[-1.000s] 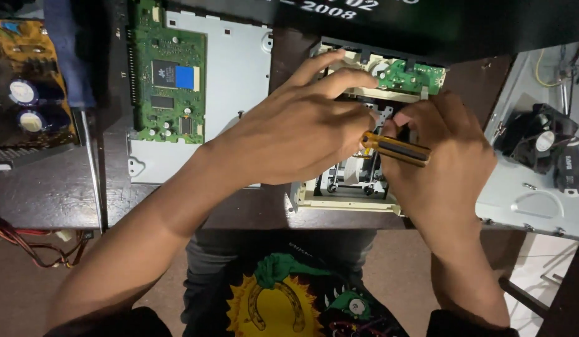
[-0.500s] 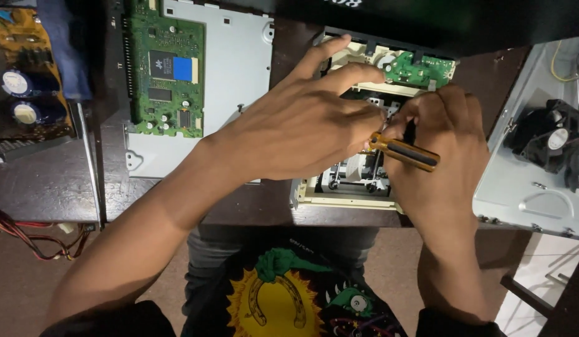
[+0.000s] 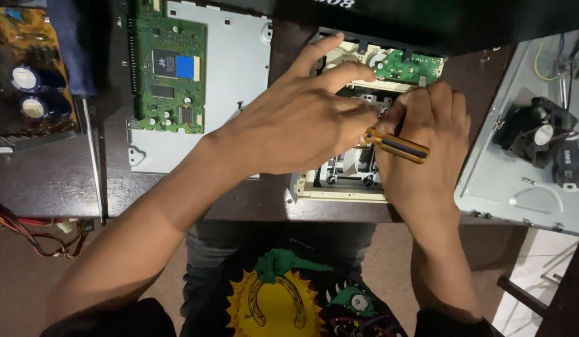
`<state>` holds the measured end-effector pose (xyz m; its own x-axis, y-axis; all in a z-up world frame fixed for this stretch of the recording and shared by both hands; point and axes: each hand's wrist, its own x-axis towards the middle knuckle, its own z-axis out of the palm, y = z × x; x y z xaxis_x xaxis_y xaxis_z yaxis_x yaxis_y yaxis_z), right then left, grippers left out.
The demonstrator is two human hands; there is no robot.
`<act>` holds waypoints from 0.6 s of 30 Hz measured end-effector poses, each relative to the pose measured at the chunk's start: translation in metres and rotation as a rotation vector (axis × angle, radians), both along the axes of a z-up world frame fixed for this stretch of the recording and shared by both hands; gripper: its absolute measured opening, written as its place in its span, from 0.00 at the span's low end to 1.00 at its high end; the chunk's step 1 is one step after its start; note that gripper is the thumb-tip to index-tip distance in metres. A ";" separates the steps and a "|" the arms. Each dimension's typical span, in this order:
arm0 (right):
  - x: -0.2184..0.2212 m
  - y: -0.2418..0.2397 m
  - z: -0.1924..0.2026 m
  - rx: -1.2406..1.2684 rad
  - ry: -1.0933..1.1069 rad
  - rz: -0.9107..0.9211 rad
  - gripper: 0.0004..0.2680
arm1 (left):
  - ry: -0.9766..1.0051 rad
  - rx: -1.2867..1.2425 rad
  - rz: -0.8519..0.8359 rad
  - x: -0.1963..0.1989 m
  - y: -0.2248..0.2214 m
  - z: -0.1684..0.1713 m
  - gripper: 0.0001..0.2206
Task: Disassembling an internal computer optical drive by removing the outer casing, unscrewing internal parts, and disconnecting ribbon cables.
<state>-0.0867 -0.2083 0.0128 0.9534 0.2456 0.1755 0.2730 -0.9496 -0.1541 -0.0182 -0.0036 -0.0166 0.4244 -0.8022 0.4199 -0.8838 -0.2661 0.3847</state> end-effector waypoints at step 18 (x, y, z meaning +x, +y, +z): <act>0.003 0.002 0.001 0.078 -0.040 0.071 0.03 | 0.039 -0.128 0.118 0.004 -0.005 -0.010 0.08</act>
<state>-0.0838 -0.2068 0.0136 0.9261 0.2959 0.2340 0.3461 -0.9132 -0.2150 -0.0143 -0.0082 -0.0263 0.5306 -0.6871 0.4963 -0.8329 -0.3139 0.4558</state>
